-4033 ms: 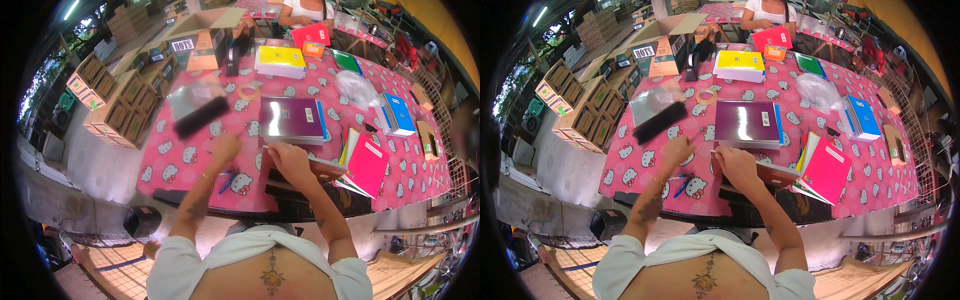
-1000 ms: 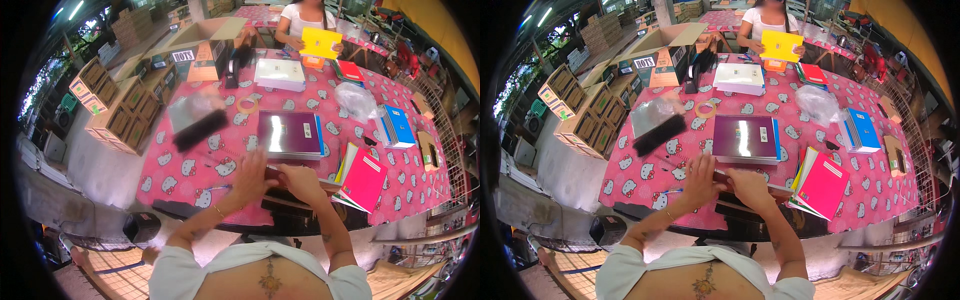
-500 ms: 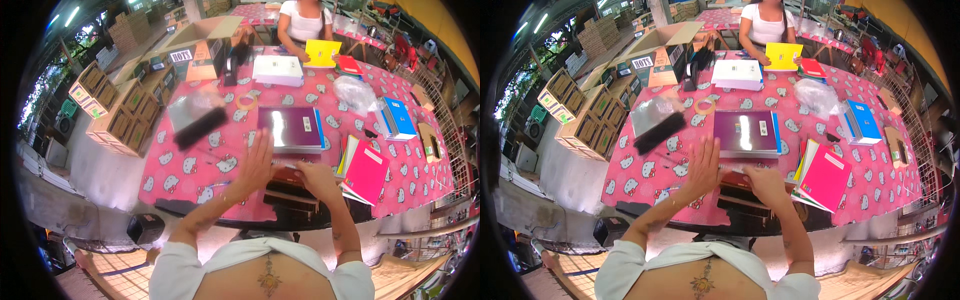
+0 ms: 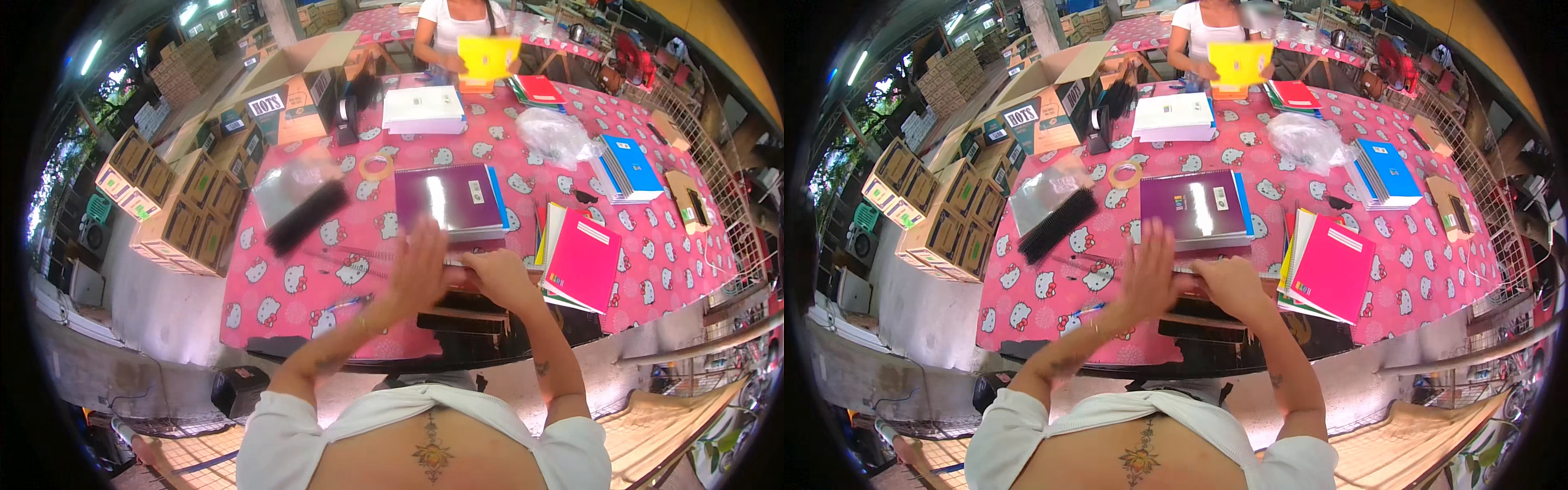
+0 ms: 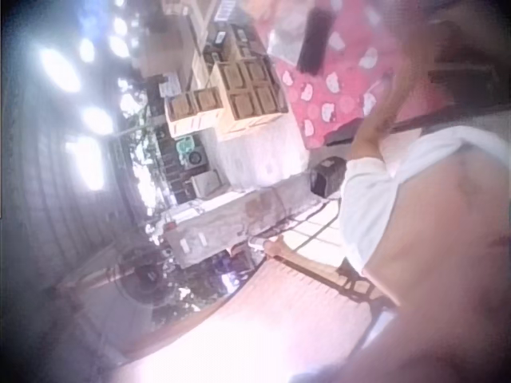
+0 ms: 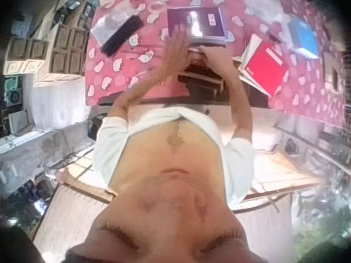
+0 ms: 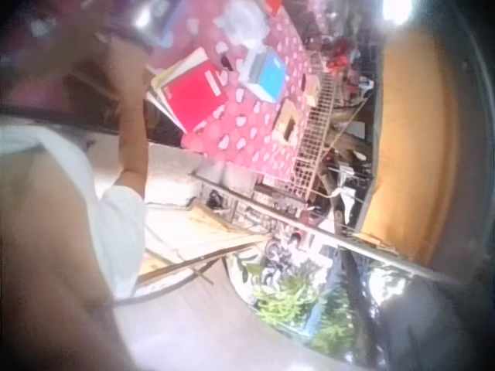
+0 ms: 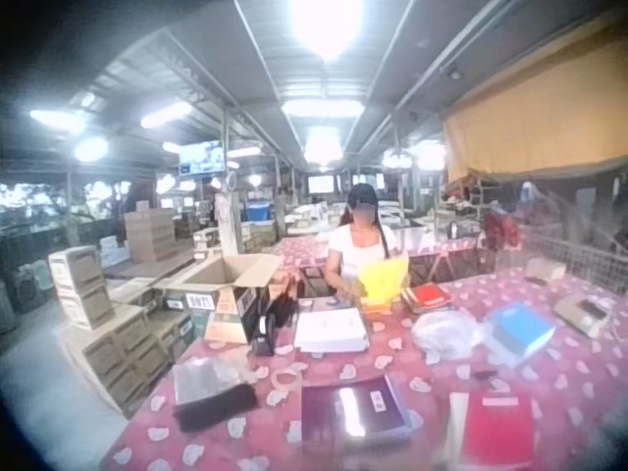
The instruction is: The person sorts and stacks colorful spiral-bound notebooks on a table, checking the contents of some and placing them into organized piles.
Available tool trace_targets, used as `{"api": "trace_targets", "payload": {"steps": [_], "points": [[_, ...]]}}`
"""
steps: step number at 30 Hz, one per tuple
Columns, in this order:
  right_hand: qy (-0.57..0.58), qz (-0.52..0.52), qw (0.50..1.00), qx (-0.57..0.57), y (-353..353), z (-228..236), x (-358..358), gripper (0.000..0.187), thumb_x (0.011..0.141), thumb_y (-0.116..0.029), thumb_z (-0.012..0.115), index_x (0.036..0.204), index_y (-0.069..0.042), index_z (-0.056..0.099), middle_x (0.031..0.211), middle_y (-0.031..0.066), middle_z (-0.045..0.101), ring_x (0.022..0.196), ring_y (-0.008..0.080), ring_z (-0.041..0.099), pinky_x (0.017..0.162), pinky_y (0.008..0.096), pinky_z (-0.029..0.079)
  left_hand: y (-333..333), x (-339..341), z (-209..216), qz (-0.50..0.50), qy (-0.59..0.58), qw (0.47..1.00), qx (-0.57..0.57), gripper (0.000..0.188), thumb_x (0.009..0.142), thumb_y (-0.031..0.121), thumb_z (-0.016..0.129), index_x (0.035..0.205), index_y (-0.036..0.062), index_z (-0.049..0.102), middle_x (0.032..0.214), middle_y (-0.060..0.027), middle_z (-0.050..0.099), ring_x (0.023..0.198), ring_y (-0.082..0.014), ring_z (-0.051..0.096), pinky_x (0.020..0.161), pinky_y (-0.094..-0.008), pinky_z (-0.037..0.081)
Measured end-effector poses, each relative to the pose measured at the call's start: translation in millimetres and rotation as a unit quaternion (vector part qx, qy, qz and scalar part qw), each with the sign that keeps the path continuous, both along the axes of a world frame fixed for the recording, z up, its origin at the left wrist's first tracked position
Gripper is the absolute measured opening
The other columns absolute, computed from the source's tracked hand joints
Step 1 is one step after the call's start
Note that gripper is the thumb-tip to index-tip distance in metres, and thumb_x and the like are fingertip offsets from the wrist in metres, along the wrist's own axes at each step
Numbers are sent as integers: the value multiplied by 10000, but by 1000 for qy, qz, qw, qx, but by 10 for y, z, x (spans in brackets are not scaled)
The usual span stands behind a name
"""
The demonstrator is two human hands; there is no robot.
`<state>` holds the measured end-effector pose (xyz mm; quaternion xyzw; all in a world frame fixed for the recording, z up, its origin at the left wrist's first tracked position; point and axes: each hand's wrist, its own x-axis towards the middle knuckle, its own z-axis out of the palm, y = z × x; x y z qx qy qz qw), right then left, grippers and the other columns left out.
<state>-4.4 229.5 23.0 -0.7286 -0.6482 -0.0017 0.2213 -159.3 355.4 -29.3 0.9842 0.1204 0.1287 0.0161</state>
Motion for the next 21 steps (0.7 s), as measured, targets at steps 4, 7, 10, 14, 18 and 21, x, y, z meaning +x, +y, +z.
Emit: {"api": "trace_targets", "payload": {"steps": [4,7,10,14,18,21], "points": [[-3,-19,997,-74,-22,11,22,294,867,-320,671,1071,-113,627,896,148,692,811,342,674,703,452,505,-334,-281,-373,-72,-116,990,26,807,897,510,545,1409,-89,371,1493,-285,348,1428,-399,295,1133,-607,171],[-45,24,993,104,-190,203,-49,459,816,-227,753,1230,-107,597,1067,125,673,904,274,689,700,409,535,-297,-204,2,-69,-163,984,-26,699,935,427,546,1397,-78,404,1477,-258,395,1400,-374,354,1139,-591,180],[339,-71,932,107,-610,286,156,678,768,-103,797,1381,-109,507,1196,64,622,992,180,659,701,349,559,128,-123,503,12,-172,984,46,506,960,397,535,1282,6,543,1296,-187,583,1232,-317,539,1140,-581,211],[639,-10,759,123,-796,-538,499,612,771,-7,768,1341,-94,565,1189,39,637,990,120,636,693,277,553,101,62,639,-99,-59,992,-59,290,909,366,628,1024,100,618,991,-67,659,967,-233,632,1132,-564,249],[612,-46,789,38,-729,-737,504,320,852,-36,734,1169,-42,693,1036,55,708,953,105,643,712,224,518,83,124,578,-49,57,997,26,280,882,384,660,956,117,616,897,-30,652,896,-214,643,1131,-561,258],[607,-59,792,-3,-721,-789,544,317,888,-80,721,1199,-36,676,994,27,711,937,92,636,742,222,507,135,118,553,-63,-7,998,-18,431,895,454,614,1115,84,605,1117,-103,639,1113,-270,596,1139,-586,225]]}}
